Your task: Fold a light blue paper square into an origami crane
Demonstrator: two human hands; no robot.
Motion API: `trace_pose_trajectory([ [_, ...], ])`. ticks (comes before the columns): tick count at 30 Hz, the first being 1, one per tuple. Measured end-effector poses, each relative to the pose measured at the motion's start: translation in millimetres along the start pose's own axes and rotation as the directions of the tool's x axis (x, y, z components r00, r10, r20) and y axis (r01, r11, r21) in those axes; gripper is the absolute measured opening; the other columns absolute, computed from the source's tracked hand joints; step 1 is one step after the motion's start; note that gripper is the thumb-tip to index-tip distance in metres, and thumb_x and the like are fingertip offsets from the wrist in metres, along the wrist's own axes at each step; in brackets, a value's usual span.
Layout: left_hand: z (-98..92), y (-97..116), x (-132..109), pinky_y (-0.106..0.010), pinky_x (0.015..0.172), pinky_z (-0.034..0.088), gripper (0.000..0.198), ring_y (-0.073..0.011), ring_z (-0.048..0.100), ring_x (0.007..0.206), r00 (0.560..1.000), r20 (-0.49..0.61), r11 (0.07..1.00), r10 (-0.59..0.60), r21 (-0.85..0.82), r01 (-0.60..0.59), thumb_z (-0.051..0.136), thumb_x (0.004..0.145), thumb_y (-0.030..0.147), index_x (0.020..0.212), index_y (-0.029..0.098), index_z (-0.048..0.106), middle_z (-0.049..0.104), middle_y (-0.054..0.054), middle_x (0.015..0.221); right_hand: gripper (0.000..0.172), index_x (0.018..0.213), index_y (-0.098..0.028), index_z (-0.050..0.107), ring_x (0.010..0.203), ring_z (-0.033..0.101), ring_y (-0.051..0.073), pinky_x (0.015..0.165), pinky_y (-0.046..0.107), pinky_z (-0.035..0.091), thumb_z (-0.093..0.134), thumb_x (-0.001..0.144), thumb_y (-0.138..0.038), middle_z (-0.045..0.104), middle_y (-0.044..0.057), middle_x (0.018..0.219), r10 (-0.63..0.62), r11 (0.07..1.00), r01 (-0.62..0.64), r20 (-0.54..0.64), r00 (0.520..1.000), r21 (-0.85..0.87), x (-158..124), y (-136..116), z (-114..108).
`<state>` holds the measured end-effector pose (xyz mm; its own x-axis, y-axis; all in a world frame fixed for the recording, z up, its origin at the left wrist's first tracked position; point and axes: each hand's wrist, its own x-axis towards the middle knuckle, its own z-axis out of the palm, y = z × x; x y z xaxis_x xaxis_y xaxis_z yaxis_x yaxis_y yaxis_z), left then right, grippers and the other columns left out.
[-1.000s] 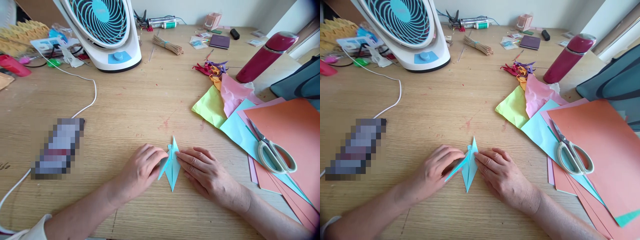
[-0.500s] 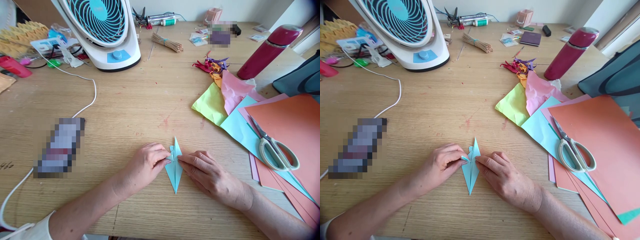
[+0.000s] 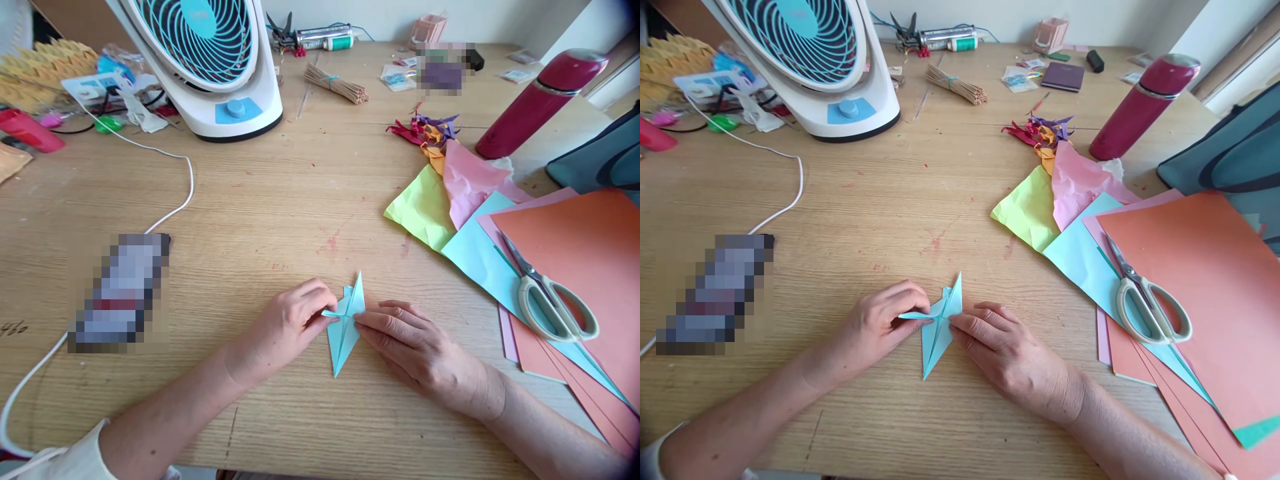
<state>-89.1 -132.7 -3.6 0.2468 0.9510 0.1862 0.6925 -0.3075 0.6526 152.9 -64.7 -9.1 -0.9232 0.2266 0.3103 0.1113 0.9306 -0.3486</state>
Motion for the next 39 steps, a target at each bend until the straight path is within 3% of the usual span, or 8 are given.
trace_pose_trajectory([
  [6, 3.6, 5, -6, -0.026, 0.078, 0.051, 0.014, -0.0141, 0.061, 0.085, 0.991, 0.025, 0.984, 0.129, 0.121, -0.131, 0.056, 0.093, 0.010, 0.100, 0.017, 0.066, 0.064, -0.002, 0.089, 0.033, 0.126, -0.011, 0.061, 0.128, 0.056, 0.024, 0.110, 0.048, 0.048, 0.045, 0.098, -0.009, 0.062, 0.016, 0.134, 0.038, 0.999, -0.038, -0.021, 0.999, 0.030, 0, 4, 1],
  [10, 6.2, 6, -7, -0.024, 0.077, 0.051, 0.016, -0.0132, 0.062, 0.085, 0.993, 0.030, 0.990, 0.114, 0.078, -0.116, 0.055, 0.095, 0.012, 0.104, 0.017, 0.068, 0.064, -0.002, 0.092, 0.027, 0.121, -0.013, 0.063, 0.116, 0.060, 0.026, 0.096, 0.047, 0.053, 0.050, 0.098, -0.013, 0.066, 0.014, 0.125, 0.111, 0.994, -0.111, -0.037, 0.993, 0.011, 0, 1, 2],
  [15, 6.7, 8, -4, -0.023, 0.070, 0.049, 0.010, -0.0131, 0.063, 0.080, 0.999, 0.028, 0.998, 0.038, 0.042, -0.039, 0.059, 0.096, 0.018, 0.094, 0.017, 0.069, 0.066, -0.001, 0.085, 0.021, 0.114, -0.013, 0.064, 0.090, 0.064, 0.020, 0.078, 0.036, 0.054, 0.052, 0.097, -0.011, 0.069, 0.011, 0.102, 0.107, 0.993, -0.102, -0.079, 0.991, 0.062, -1, -14, 4],
  [22, 0.0, 17, 1, -0.023, 0.065, 0.044, 0.011, -0.0115, 0.061, 0.073, 0.993, 0.104, 0.999, -0.050, -0.007, 0.051, 0.062, 0.091, 0.009, 0.086, 0.017, 0.067, 0.064, 0.002, 0.078, 0.017, 0.109, -0.012, 0.066, 0.100, 0.063, 0.022, 0.089, 0.039, 0.054, 0.055, 0.097, -0.018, 0.067, 0.013, 0.109, 0.065, 0.997, -0.064, -0.019, 0.998, 0.039, 3, -26, 7],
  [28, -4.2, 14, 4, -0.023, 0.066, 0.047, 0.024, -0.0119, 0.065, 0.073, 0.972, 0.140, 0.980, -0.191, -0.035, 0.197, 0.067, 0.086, 0.007, 0.099, 0.022, 0.055, 0.066, 0.006, 0.083, 0.018, 0.109, -0.013, 0.068, 0.104, 0.063, 0.022, 0.091, 0.036, 0.056, 0.055, 0.097, -0.016, 0.063, 0.013, 0.120, 0.097, 0.994, -0.096, -0.014, 0.995, 0.056, -2, -25, 7],
  [31, 1.1, 10, 1, -0.022, 0.064, 0.050, 0.041, -0.0106, 0.065, 0.071, 0.957, 0.086, 0.954, -0.276, -0.100, 0.284, 0.071, 0.083, 0.007, 0.111, 0.025, 0.046, 0.064, 0.008, 0.084, 0.020, 0.111, -0.013, 0.068, 0.103, 0.063, 0.021, 0.088, 0.036, 0.057, 0.054, 0.097, -0.016, 0.062, 0.013, 0.121, 0.105, 0.993, -0.104, -0.005, 0.994, 0.057, -4, -26, 8],
  [35, 9.0, 5, -6, -0.022, 0.071, 0.054, 0.066, -0.0094, 0.063, 0.078, 0.966, -0.103, 0.967, -0.239, -0.121, 0.226, 0.079, 0.074, 0.003, 0.122, 0.024, 0.039, 0.058, 0.003, 0.101, 0.022, 0.115, -0.014, 0.067, 0.100, 0.062, 0.021, 0.088, 0.036, 0.057, 0.053, 0.098, -0.017, 0.058, 0.015, 0.126, 0.118, 0.990, -0.120, 0.020, 0.993, 0.071, -6, -25, 8],
  [39, 10.9, 5, -10, -0.024, 0.072, 0.054, 0.027, -0.0099, 0.059, 0.079, 0.992, -0.099, 0.997, -0.078, 0.005, 0.079, 0.071, 0.085, 0.008, 0.102, 0.019, 0.053, 0.053, 0.000, 0.099, 0.023, 0.116, -0.016, 0.067, 0.104, 0.058, 0.022, 0.089, 0.039, 0.055, 0.054, 0.097, -0.017, 0.049, 0.017, 0.133, 0.159, 0.982, -0.165, 0.063, 0.985, 0.097, -7, -24, 7],
])
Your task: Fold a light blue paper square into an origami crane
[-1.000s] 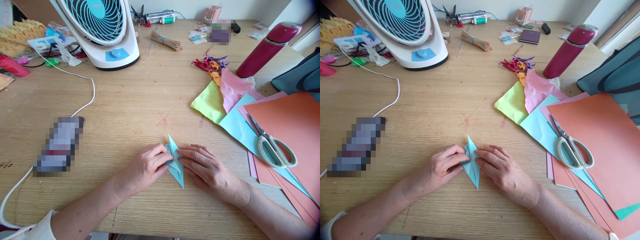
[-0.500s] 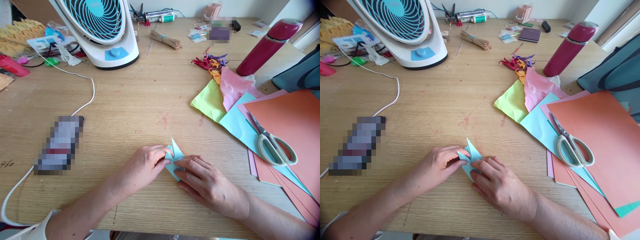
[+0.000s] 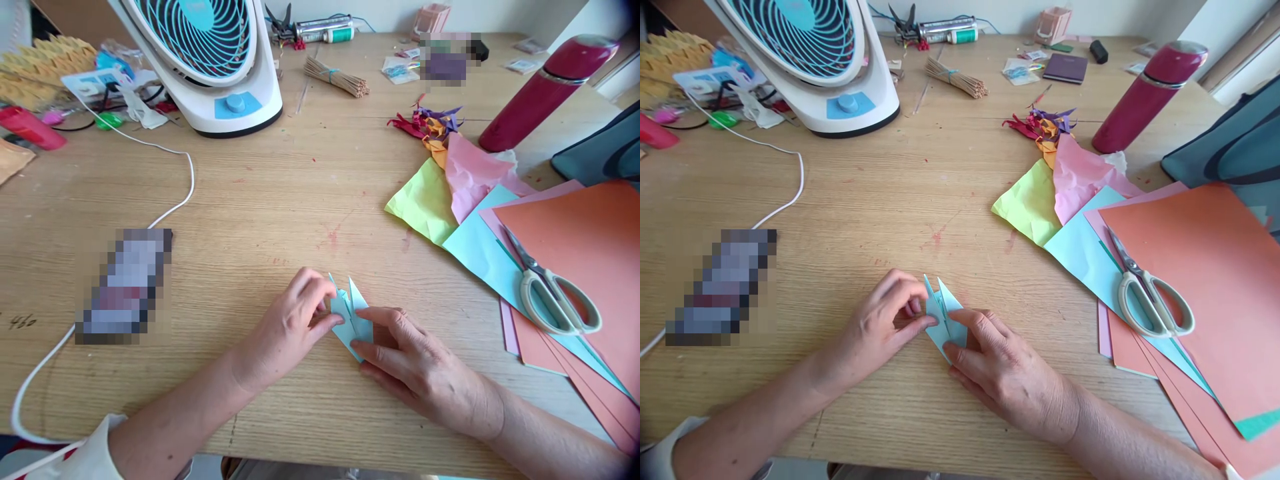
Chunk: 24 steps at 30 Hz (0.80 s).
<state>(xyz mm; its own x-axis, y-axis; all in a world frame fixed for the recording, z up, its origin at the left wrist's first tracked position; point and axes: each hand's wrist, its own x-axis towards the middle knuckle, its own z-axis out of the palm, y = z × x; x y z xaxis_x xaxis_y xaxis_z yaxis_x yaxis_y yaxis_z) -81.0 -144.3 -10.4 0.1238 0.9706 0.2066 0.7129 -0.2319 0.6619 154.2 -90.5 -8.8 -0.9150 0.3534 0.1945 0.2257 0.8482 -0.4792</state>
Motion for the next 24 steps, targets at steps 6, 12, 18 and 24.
trace_pose_trajectory([
  [6, -1.2, 4, -6, -0.030, 0.079, 0.057, 0.015, -0.0163, 0.063, 0.088, 0.951, 0.022, 0.934, 0.307, 0.187, -0.306, 0.052, 0.097, 0.007, 0.102, 0.012, 0.065, 0.067, -0.007, 0.099, 0.021, 0.114, -0.018, 0.067, 0.113, 0.053, 0.026, 0.095, 0.047, 0.052, 0.055, 0.097, -0.019, 0.047, 0.017, 0.136, 0.005, 1.000, -0.004, 0.006, 1.000, -0.028, 1, 0, 0],
  [12, -5.0, 5, -15, -0.037, 0.092, 0.059, 0.029, -0.0240, 0.065, 0.106, 0.882, 0.136, 0.796, 0.451, 0.384, -0.467, 0.047, 0.098, 0.007, 0.122, 0.001, 0.062, 0.069, -0.016, 0.122, 0.022, 0.114, -0.012, 0.066, 0.119, 0.055, 0.029, 0.095, 0.047, 0.054, 0.054, 0.098, -0.020, 0.056, 0.020, 0.131, -0.054, 0.992, 0.053, -0.007, 0.999, -0.114, 4, 1, 0],
  [18, -7.7, 8, -18, -0.035, 0.098, 0.057, 0.036, -0.0236, 0.064, 0.114, 0.868, 0.224, 0.720, 0.443, 0.488, -0.494, 0.037, 0.101, 0.007, 0.128, 0.001, 0.059, 0.065, -0.015, 0.132, 0.040, 0.129, 0.000, 0.057, 0.121, 0.056, 0.030, 0.098, 0.045, 0.056, 0.056, 0.097, -0.024, 0.060, 0.021, 0.130, -0.078, 0.985, 0.072, -0.033, 0.996, -0.158, 5, 2, 1],
  [24, -10.2, 9, -17, -0.035, 0.098, 0.055, 0.040, -0.0231, 0.062, 0.119, 0.869, 0.256, 0.709, 0.424, 0.502, -0.494, 0.030, 0.103, 0.011, 0.130, 0.003, 0.059, 0.064, -0.013, 0.134, 0.039, 0.129, -0.003, 0.059, 0.119, 0.058, 0.030, 0.099, 0.043, 0.056, 0.055, 0.097, -0.024, 0.060, 0.021, 0.129, -0.064, 0.987, 0.058, -0.037, 0.997, -0.148, 4, 2, 1],
])
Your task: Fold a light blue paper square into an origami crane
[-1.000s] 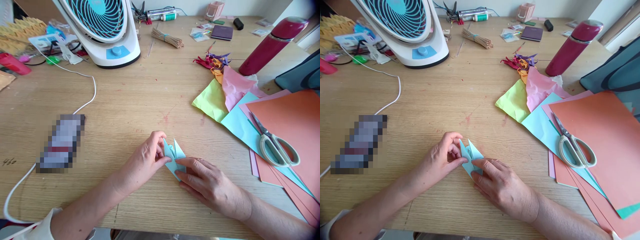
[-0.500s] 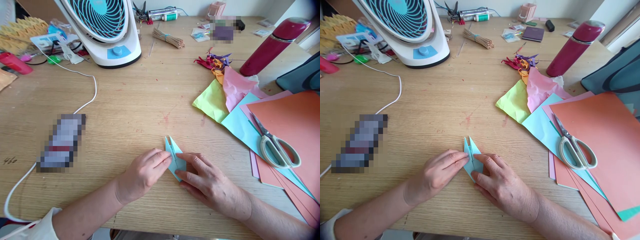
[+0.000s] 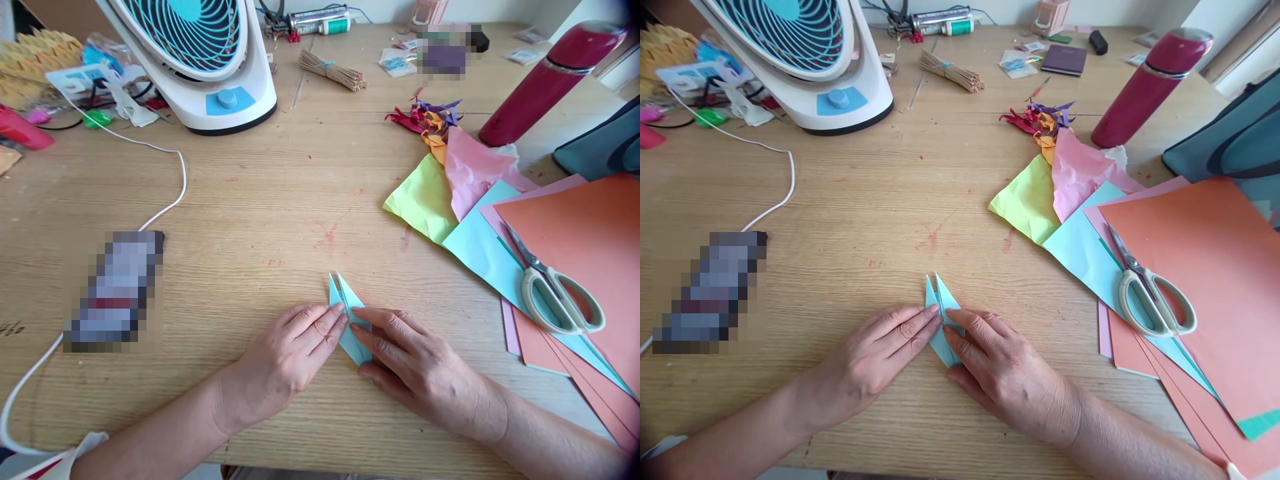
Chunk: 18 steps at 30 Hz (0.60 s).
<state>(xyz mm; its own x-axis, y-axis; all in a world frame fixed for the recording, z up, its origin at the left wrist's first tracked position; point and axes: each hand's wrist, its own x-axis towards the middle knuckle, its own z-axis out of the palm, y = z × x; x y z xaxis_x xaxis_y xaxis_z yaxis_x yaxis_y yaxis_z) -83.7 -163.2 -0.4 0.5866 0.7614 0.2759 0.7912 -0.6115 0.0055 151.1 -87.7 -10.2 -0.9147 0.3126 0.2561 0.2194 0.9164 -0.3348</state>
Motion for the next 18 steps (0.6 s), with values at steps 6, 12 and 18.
trace_pose_trajectory([
  [6, -0.4, 1, -1, -0.038, 0.101, 0.051, 0.042, -0.0252, 0.058, 0.123, 0.998, 0.057, 0.998, 0.035, 0.051, -0.038, 0.030, 0.103, 0.011, 0.135, 0.001, 0.054, 0.059, -0.016, 0.140, 0.037, 0.127, -0.003, 0.061, 0.116, 0.060, 0.029, 0.096, 0.043, 0.058, 0.055, 0.097, -0.023, 0.060, 0.021, 0.128, 0.009, 1.000, -0.009, -0.004, 1.000, 0.020, 1, -1, -2],
  [12, 4.1, 3, -6, -0.043, 0.112, 0.041, 0.046, -0.0292, 0.044, 0.140, 0.991, 0.136, 0.999, -0.003, 0.054, -0.005, 0.026, 0.103, 0.013, 0.144, 0.001, 0.045, 0.045, -0.017, 0.152, 0.035, 0.127, -0.005, 0.061, 0.117, 0.059, 0.028, 0.097, 0.042, 0.057, 0.053, 0.098, -0.023, 0.061, 0.020, 0.127, 0.017, 0.999, -0.017, 0.000, 1.000, 0.026, 1, -1, -3],
  [18, 10.8, 0, -10, -0.045, 0.116, 0.036, 0.046, -0.0303, 0.033, 0.146, 0.984, 0.167, 0.998, -0.063, 0.005, 0.063, 0.041, 0.102, 0.021, 0.146, 0.008, 0.042, 0.037, -0.015, 0.158, 0.048, 0.145, -0.011, 0.046, 0.116, 0.060, 0.026, 0.093, 0.043, 0.059, 0.049, 0.099, -0.024, 0.058, 0.018, 0.134, 0.038, 0.999, -0.038, 0.025, 0.999, -0.023, 1, -2, -2],
])
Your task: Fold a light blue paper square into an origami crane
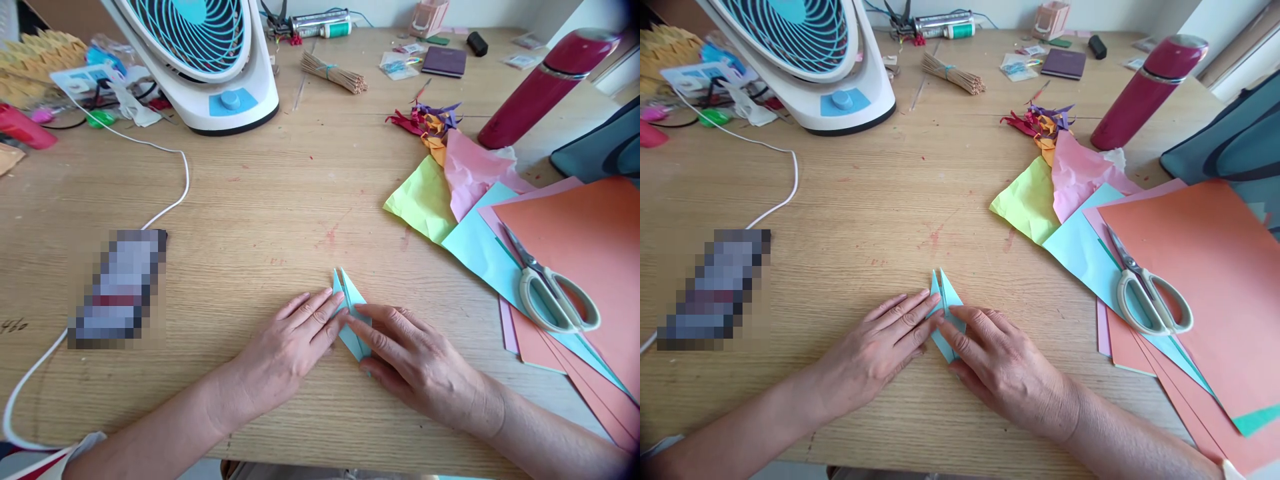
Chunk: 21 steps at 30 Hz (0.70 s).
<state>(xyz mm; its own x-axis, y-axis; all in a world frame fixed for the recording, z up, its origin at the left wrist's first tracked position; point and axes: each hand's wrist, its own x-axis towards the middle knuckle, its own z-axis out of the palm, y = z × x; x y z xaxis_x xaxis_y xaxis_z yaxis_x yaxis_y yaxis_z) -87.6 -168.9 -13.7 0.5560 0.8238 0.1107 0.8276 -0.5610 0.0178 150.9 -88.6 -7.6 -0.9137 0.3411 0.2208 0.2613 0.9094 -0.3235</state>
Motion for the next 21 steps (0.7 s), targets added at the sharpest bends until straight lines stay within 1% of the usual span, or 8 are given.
trace_pose_trajectory([
  [2, -0.6, -1, 1, -0.046, 0.115, 0.037, 0.044, -0.0298, 0.035, 0.145, 1.000, 0.008, 1.000, -0.021, -0.019, 0.021, 0.042, 0.103, 0.025, 0.145, 0.011, 0.045, 0.039, -0.014, 0.157, 0.048, 0.144, -0.008, 0.047, 0.116, 0.059, 0.028, 0.094, 0.045, 0.058, 0.049, 0.099, -0.025, 0.059, 0.019, 0.132, -0.008, 1.000, 0.008, 0.016, 1.000, -0.024, 1, 0, 0],
  [5, -2.0, -1, 2, -0.047, 0.114, 0.036, 0.045, -0.0294, 0.037, 0.144, 0.999, -0.001, 0.998, -0.044, -0.041, 0.043, 0.041, 0.104, 0.032, 0.143, 0.009, 0.045, 0.040, -0.014, 0.156, 0.046, 0.140, -0.004, 0.051, 0.116, 0.059, 0.031, 0.094, 0.047, 0.058, 0.048, 0.099, -0.025, 0.058, 0.022, 0.131, -0.023, 0.998, 0.026, 0.044, 0.999, -0.056, 3, 0, 0],
  [9, -1.0, -4, 2, -0.045, 0.115, 0.031, 0.047, -0.0283, 0.032, 0.147, 0.999, 0.002, 0.996, -0.052, -0.069, 0.052, 0.042, 0.103, 0.036, 0.140, 0.008, 0.048, 0.036, -0.014, 0.158, 0.044, 0.135, -0.002, 0.055, 0.113, 0.059, 0.032, 0.091, 0.048, 0.059, 0.048, 0.098, -0.025, 0.059, 0.023, 0.129, -0.040, 0.997, 0.043, 0.052, 0.998, -0.059, 6, 0, 1],
  [11, -1.0, -6, 3, -0.045, 0.116, 0.029, 0.052, -0.0285, 0.029, 0.148, 0.998, 0.020, 0.995, -0.062, -0.071, 0.063, 0.043, 0.102, 0.040, 0.143, 0.008, 0.044, 0.033, -0.012, 0.160, 0.044, 0.134, -0.002, 0.056, 0.113, 0.059, 0.032, 0.091, 0.048, 0.059, 0.048, 0.098, -0.025, 0.059, 0.023, 0.129, -0.038, 0.997, 0.041, 0.050, 0.998, -0.060, 7, 0, 1],
  [15, -4.5, -10, 7, -0.048, 0.118, 0.024, 0.068, -0.0305, 0.022, 0.150, 0.993, 0.087, 0.995, -0.084, -0.049, 0.089, 0.044, 0.100, 0.050, 0.155, 0.014, 0.026, 0.027, -0.007, 0.163, 0.042, 0.132, -0.004, 0.058, 0.112, 0.060, 0.031, 0.091, 0.048, 0.059, 0.047, 0.098, -0.026, 0.061, 0.021, 0.128, -0.036, 0.997, 0.040, 0.061, 0.997, -0.062, 7, -1, 0],
  [17, -6.0, -9, 11, -0.049, 0.117, 0.024, 0.071, -0.0321, 0.021, 0.150, 0.989, 0.109, 0.993, -0.105, -0.034, 0.109, 0.043, 0.099, 0.054, 0.156, 0.015, 0.026, 0.025, -0.007, 0.164, 0.041, 0.132, -0.004, 0.058, 0.115, 0.059, 0.031, 0.091, 0.047, 0.059, 0.046, 0.099, -0.026, 0.061, 0.021, 0.129, -0.041, 0.997, 0.045, 0.052, 0.998, -0.066, 8, -1, 0],
  [21, -4.5, -3, 17, -0.051, 0.115, 0.026, 0.078, -0.0351, 0.024, 0.148, 0.981, 0.105, 0.987, -0.161, -0.009, 0.162, 0.042, 0.096, 0.062, 0.153, 0.010, 0.032, 0.026, -0.012, 0.163, 0.039, 0.130, -0.003, 0.059, 0.120, 0.056, 0.030, 0.093, 0.046, 0.058, 0.044, 0.099, -0.022, 0.060, 0.021, 0.131, -0.092, 0.993, 0.091, -0.003, 0.996, -0.076, 11, -1, 0],
])
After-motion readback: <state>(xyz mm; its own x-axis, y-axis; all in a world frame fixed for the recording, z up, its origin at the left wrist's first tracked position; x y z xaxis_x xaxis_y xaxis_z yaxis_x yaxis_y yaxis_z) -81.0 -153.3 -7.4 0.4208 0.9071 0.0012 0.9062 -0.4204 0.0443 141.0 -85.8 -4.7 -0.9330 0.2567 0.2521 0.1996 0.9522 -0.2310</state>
